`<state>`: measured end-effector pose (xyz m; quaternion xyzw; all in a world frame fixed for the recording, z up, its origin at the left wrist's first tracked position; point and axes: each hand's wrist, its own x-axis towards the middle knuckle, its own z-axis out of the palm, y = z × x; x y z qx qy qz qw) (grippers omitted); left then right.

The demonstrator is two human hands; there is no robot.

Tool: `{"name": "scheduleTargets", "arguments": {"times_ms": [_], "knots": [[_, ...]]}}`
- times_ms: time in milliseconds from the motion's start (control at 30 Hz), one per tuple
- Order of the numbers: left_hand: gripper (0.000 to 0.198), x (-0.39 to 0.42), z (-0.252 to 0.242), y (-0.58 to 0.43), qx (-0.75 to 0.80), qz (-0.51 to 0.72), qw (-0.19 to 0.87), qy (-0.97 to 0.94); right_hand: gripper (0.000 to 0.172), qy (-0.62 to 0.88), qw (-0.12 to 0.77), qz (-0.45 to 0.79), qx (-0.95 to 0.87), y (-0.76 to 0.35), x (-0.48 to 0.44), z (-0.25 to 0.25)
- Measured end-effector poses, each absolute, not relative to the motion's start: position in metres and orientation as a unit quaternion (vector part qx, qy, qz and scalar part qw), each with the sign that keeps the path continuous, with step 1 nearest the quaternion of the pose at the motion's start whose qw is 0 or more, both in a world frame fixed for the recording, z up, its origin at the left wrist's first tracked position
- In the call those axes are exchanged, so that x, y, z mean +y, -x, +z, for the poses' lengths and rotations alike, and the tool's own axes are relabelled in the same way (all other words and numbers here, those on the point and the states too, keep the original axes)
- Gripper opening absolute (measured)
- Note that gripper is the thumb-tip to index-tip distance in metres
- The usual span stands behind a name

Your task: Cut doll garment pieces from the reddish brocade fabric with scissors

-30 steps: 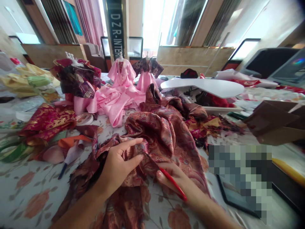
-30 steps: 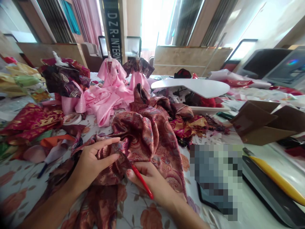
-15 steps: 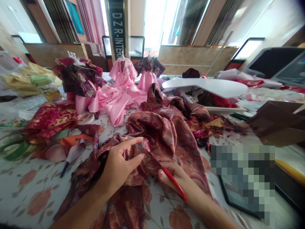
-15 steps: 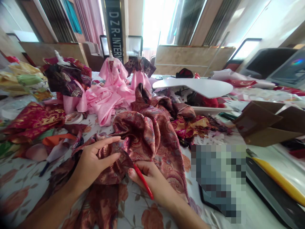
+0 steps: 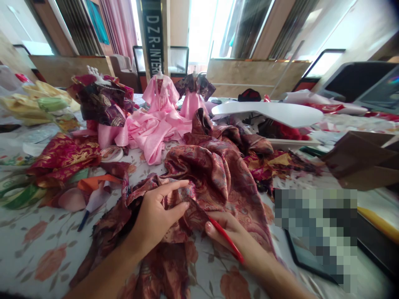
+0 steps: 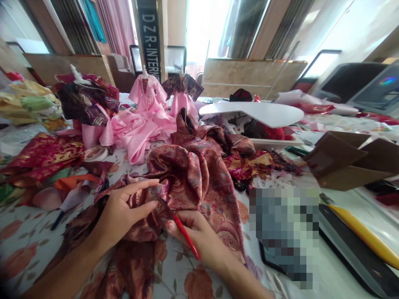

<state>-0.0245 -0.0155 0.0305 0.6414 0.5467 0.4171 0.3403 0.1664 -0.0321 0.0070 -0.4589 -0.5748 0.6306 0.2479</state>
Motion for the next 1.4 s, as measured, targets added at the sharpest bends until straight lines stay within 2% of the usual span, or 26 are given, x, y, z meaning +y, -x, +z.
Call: {"name": "scheduleTargets", "arguments": {"times_ms": [300,400,633,833,1100,1400], "knots": [[0.033,-0.013,0.032,0.028,0.524,0.436,0.363,-0.635,0.056,0.429,0.258,0.665,-0.555,-0.165,-0.029,0.004],[0.038,-0.012,0.033,0.03,0.52,0.443,0.391,-0.616,0.057,0.442,0.264,0.655,-0.553,-0.165,-0.028,0.002],[0.05,-0.005,0.019,0.035,0.501,0.568,0.484,-0.438,0.055,0.495,0.289,0.622,-0.534,-0.161,-0.028,-0.002],[0.042,-0.002,0.013,0.033,0.494,0.627,0.484,-0.359,0.052,0.507,0.291,0.594,-0.552,-0.163,-0.027,-0.007],[0.028,-0.001,0.017,0.037,0.497,0.688,0.403,-0.343,0.05,0.511,0.308,0.598,-0.535,-0.16,-0.028,0.002],[0.023,0.008,0.025,0.06,0.553,0.625,0.268,-0.481,0.043,0.523,0.318,0.525,-0.591,-0.165,-0.026,-0.001]]}}
